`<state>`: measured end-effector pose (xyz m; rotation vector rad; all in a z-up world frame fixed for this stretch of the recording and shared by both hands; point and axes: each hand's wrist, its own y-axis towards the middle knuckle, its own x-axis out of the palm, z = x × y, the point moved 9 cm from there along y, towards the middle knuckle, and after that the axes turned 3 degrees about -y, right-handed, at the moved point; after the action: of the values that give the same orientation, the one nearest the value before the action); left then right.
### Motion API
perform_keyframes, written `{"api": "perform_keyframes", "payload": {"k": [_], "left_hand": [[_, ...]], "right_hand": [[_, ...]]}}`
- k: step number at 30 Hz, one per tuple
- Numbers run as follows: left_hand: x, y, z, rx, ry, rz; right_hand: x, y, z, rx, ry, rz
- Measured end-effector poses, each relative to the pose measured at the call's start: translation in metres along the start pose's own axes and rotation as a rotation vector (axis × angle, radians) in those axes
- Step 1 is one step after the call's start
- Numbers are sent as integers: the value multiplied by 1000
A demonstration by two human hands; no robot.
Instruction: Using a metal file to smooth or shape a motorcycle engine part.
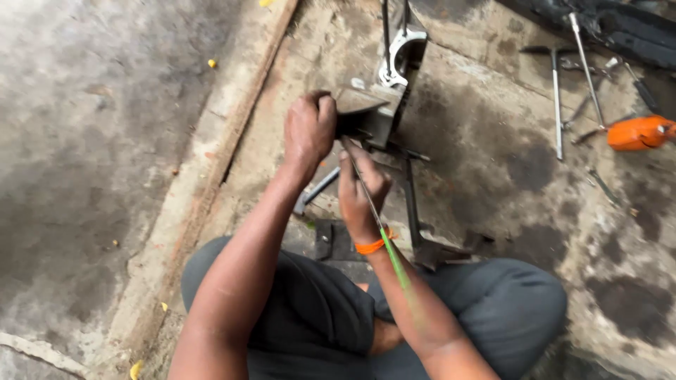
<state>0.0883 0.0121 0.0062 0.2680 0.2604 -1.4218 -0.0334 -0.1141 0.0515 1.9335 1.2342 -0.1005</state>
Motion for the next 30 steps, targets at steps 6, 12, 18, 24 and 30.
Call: {"api": "perform_keyframes", "payload": {"k": [6,12,18,24,30], "left_hand": [[9,8,-17,1,28,-31],[9,6,9,84,-240,-317],[-80,-33,75,476,98,240],[-116,-104,139,883,153,625],[13,-32,31,225,376,-378]], "right_hand": [[4,13,28,-120,-107,-25],[-15,18,64,296,249,-342],[-50,45,72,352,280,-286],[-64,64,64,243,202,-314],[-60,64,64,279,222,-370]]}}
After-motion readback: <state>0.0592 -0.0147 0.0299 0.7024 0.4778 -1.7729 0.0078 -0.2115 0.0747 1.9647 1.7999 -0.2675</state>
